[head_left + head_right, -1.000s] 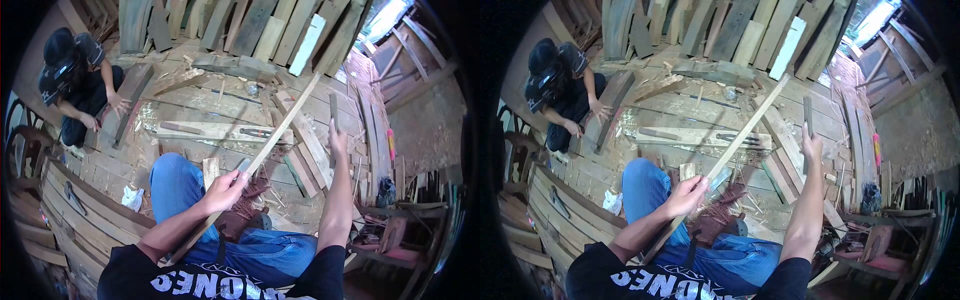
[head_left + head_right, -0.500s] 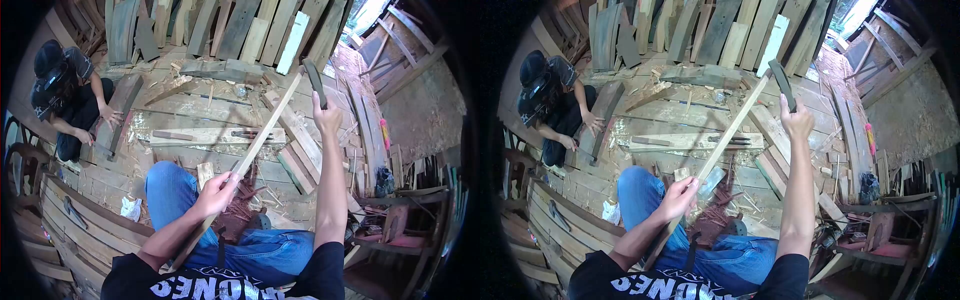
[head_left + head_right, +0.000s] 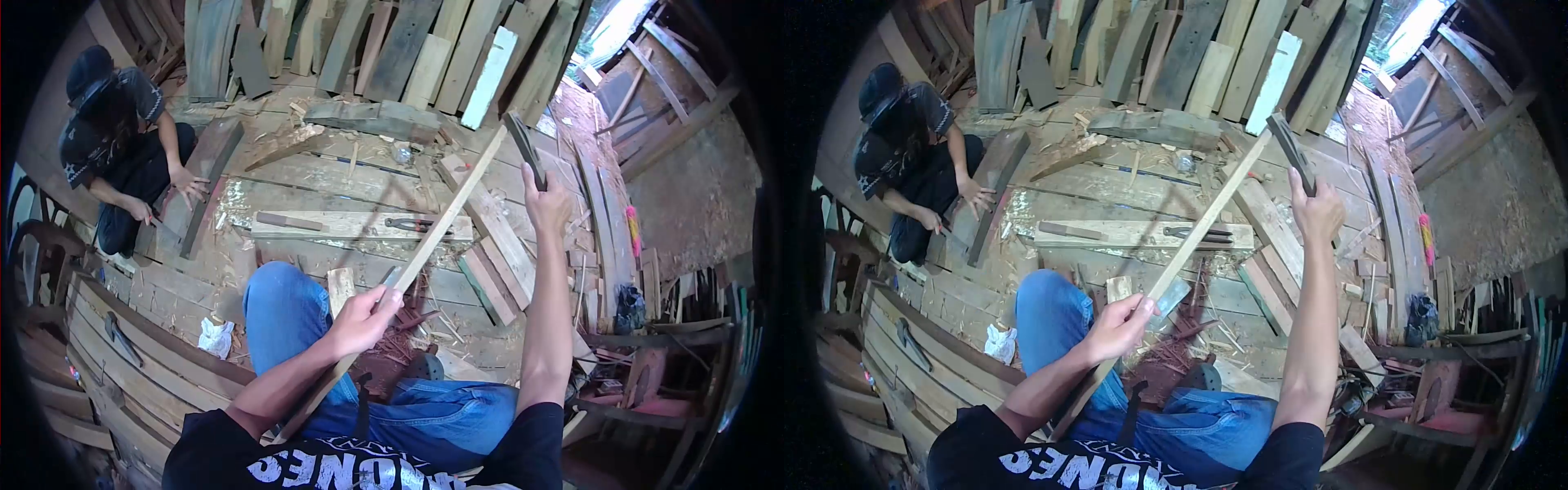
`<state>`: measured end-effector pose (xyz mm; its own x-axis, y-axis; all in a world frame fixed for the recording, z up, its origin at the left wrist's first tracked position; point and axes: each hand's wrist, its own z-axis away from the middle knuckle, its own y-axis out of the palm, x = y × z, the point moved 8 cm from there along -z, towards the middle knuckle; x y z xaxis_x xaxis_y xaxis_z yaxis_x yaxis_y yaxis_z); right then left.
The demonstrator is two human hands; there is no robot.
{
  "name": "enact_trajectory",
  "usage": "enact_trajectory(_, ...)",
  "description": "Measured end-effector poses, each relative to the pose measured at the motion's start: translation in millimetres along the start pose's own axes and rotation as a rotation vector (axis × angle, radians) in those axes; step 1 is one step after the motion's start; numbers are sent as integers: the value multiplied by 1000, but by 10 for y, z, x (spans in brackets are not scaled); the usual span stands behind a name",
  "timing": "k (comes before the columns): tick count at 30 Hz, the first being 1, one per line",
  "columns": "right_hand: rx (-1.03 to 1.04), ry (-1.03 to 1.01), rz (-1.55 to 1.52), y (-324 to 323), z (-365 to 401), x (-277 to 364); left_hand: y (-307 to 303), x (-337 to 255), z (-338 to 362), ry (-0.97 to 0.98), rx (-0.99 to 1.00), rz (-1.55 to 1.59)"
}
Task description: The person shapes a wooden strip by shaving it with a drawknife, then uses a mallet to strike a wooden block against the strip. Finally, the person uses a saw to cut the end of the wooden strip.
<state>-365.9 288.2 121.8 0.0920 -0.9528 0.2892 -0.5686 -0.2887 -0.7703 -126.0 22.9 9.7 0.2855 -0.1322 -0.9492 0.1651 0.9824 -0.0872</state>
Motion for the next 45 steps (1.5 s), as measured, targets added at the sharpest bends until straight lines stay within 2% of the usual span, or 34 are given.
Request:
enact_trajectory(3,219,106,-271,144,29,-4,-33,40,-8,14,-12,-20)
enact_trajectory(6,111,40,-378,113,47,42,-34,38,-18,75,-25,-74)
enact_trajectory(8,106,15,-383,88,40,44,-47,17,-4,43,-28,-66)
enact_trajectory(10,180,-1,-381,109,21,81,-43,-52,5,55,-21,-40)
enact_trajectory(14,194,-59,-352,111,8,150,-38,17,-3,42,-17,-62)
enact_trajectory(16,191,-10,-346,121,-11,132,-40,10,2,58,-19,-59)
enact_trajectory(18,148,163,-455,125,-52,30,-46,-28,13,64,-28,-57)
enact_trajectory(19,143,158,-459,122,-88,53,-53,-52,15,70,-32,-58)
enact_trajectory(22,198,388,-719,73,-102,116,-37,-97,48,56,-18,-86)
enact_trajectory(23,226,490,-807,48,-89,162,13,-62,59,-17,44,4)
enact_trajectory(25,207,469,-881,17,-125,239,132,-12,86,-128,187,107)
enact_trajectory(26,193,446,-957,2,-160,286,130,-3,86,-122,184,107)
enact_trajectory(28,229,450,-1016,17,-172,302,237,-17,126,-67,333,224)
enact_trajectory(31,255,415,-1155,32,-185,312,242,-51,150,-86,372,228)
enact_trajectory(34,296,483,-1412,112,-190,313,274,-72,188,-95,447,278)
enact_trajectory(38,344,528,-1564,65,-168,415,275,-99,222,-109,505,366)
enact_trajectory(40,344,549,-1622,41,-207,421,349,-86,247,-160,609,505)
enact_trajectory(42,326,531,-1633,21,-238,406,373,-91,255,-161,600,546)
enact_trajectory(45,317,507,-1661,-88,-261,501,431,-60,303,-222,710,693)
